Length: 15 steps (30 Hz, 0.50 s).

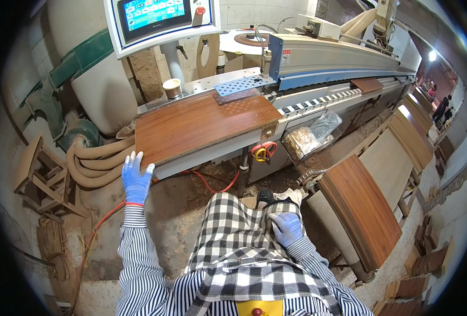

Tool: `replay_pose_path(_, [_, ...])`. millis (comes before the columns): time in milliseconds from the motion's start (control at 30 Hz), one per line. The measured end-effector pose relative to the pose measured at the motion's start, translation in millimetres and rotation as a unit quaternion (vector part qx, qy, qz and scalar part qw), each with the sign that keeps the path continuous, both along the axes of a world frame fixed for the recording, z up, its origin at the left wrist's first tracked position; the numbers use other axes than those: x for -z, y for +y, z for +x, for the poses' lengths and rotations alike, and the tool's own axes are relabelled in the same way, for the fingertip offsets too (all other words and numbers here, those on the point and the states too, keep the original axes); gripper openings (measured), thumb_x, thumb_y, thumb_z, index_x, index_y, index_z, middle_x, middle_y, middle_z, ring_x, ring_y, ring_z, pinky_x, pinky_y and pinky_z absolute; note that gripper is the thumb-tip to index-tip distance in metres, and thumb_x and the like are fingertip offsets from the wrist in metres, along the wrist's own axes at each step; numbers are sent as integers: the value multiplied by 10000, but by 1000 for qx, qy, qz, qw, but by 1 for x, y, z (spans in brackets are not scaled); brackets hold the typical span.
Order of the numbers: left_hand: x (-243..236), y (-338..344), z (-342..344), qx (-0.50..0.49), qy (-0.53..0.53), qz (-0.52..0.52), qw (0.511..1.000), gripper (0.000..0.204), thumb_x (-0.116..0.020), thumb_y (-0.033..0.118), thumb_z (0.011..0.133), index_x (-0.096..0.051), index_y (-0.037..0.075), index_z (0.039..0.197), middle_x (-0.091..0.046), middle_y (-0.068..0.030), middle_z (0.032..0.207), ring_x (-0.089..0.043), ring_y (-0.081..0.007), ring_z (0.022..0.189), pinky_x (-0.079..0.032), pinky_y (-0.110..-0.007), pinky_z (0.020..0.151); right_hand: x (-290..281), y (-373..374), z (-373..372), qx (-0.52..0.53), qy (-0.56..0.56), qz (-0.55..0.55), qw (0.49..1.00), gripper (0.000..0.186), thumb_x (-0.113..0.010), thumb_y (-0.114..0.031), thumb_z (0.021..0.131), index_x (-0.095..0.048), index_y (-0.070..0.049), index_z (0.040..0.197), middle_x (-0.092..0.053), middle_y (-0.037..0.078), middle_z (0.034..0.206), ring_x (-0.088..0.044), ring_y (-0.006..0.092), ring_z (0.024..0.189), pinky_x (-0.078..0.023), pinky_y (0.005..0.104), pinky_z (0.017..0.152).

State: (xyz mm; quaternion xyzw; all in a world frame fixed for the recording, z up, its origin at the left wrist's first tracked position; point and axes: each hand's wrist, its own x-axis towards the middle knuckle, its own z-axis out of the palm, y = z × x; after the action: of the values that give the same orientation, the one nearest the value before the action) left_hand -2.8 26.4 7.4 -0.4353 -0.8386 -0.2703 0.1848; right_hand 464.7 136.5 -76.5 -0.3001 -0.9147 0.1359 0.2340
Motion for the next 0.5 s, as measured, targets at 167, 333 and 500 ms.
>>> replay_pose_path(167, [7,-8,-10,46,-54,55,996,471,-676,258,867,-569,78,1290,-521,-152,1366,-440,-316,1296,-328,-408,1098,-1,0,-1,-1,-1,0,1000,288,-600,-160,826,-616,-76,1101,-643,124,1004,-602,314,929,-454,423,857])
replay_pose_path(333, [6,-7,-9,57,-82,75,992,467,-675,235,867,-567,72,1291,-532,-152,1353,-448,-312,1289,-333,-400,1099,-3,0,-1,-2,1,-3,1000,297,-595,-173,832,-615,-80,1114,-641,126,1013,-599,316,941,-448,423,874])
replay_pose_path(500, [3,-5,-8,59,-90,76,991,481,-685,233,859,-564,68,1295,-538,-154,1345,-443,-310,1296,-338,-401,1096,0,0,1,3,-8,-6,1000,297,-591,-178,838,-616,-82,1118,-639,126,1022,-596,314,951,-441,423,885])
